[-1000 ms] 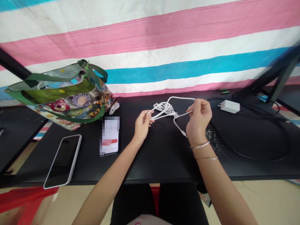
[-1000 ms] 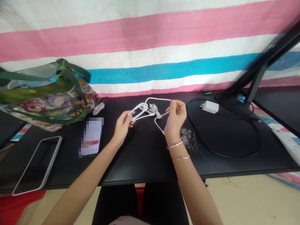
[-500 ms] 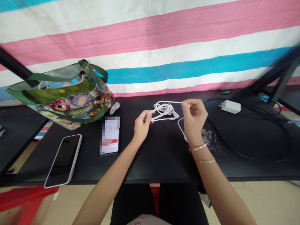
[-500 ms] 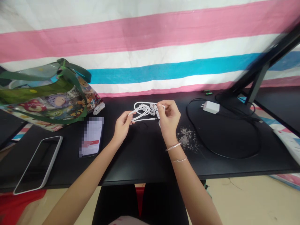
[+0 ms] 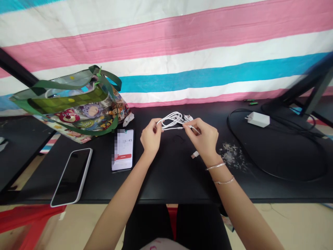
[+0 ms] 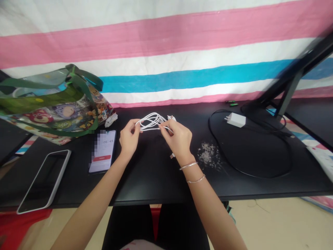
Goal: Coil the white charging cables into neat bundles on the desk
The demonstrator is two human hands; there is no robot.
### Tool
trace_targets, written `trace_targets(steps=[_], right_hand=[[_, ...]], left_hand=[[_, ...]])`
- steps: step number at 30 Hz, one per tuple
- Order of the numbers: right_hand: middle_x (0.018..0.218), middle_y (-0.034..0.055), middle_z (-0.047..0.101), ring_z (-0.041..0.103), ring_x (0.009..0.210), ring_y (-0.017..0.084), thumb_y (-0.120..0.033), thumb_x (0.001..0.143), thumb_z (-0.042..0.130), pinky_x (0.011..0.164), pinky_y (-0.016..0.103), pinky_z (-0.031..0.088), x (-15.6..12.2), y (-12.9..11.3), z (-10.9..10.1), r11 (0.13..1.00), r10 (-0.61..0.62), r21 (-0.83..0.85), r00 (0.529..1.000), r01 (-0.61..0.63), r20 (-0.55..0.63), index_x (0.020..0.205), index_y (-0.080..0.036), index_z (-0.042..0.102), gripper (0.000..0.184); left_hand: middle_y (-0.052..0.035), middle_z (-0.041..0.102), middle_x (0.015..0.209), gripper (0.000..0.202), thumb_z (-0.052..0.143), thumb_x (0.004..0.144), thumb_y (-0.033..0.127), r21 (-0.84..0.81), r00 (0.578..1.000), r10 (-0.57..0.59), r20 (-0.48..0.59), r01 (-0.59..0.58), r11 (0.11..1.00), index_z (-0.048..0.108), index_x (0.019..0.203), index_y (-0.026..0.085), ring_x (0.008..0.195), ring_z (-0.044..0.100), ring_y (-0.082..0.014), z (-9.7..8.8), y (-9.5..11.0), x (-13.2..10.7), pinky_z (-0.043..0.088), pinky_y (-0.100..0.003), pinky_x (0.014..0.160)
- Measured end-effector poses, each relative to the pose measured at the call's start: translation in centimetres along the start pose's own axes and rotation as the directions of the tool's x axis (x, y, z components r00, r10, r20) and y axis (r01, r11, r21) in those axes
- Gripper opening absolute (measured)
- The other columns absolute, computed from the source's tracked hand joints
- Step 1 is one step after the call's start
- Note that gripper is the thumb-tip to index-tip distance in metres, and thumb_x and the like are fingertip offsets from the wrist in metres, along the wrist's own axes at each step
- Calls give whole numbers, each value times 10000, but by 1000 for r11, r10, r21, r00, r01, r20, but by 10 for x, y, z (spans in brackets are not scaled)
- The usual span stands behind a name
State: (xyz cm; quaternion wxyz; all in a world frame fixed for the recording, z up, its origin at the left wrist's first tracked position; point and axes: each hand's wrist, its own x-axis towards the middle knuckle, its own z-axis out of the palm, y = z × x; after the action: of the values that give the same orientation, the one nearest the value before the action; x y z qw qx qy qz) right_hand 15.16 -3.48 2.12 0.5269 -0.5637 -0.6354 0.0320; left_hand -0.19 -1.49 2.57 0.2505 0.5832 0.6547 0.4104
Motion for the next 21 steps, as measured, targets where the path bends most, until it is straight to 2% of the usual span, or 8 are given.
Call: trace_targets(steps=[5, 11, 15, 18, 21], right_hand=[[421, -57, 409, 401, 415, 94, -303, 771, 563, 462, 226, 280, -2, -2, 2, 995, 25, -95, 999, -27, -29, 605, -228, 593, 185], [420, -60, 417, 420, 405, 92, -289, 767, 567, 451, 225, 279, -5, -1, 6, 994, -74, -69, 991, 83, 113, 616, -235, 598, 163], [426, -56, 436, 452, 419, 98, -283, 763, 577, 458, 225, 280, -5, 0, 7, 994, -71, -78, 992, 79, 106, 608, -233, 589, 163], [431, -57, 446, 452, 420, 103, -304, 767, 582, 457, 227, 275, -6, 0, 9, 995, -18, -95, 997, 26, 78, 616, -235, 585, 166], [431, -60, 445, 434, 411, 103, -323, 767, 592, 451, 228, 263, -7, 1, 11, 996, 14, -84, 997, -8, 73, 623, -235, 587, 169]], left_hand=[[35, 624, 620, 168, 529, 862, 248, 86, 997, 61, -43, -58, 995, 686, 918, 265, 654, 572, -143, -1, 0, -1, 317, -211, 583], [20, 602, 645, 181, 519, 877, 262, 141, 993, 55, -105, -40, 989, 684, 950, 249, 634, 541, -144, -6, -1, 5, 294, -219, 581], [17, 571, 621, 187, 524, 870, 242, 179, 983, 100, -151, -72, 981, 695, 946, 243, 612, 509, -143, -7, -4, 7, 280, -221, 570], [19, 539, 603, 188, 535, 860, 242, 224, 976, 184, -113, -156, 962, 707, 931, 260, 600, 490, -143, -3, -4, 2, 274, -224, 548], [17, 562, 627, 207, 531, 860, 227, 242, 955, 297, 6, -289, 926, 714, 937, 285, 632, 505, -145, 3, -3, -6, 304, -220, 559]])
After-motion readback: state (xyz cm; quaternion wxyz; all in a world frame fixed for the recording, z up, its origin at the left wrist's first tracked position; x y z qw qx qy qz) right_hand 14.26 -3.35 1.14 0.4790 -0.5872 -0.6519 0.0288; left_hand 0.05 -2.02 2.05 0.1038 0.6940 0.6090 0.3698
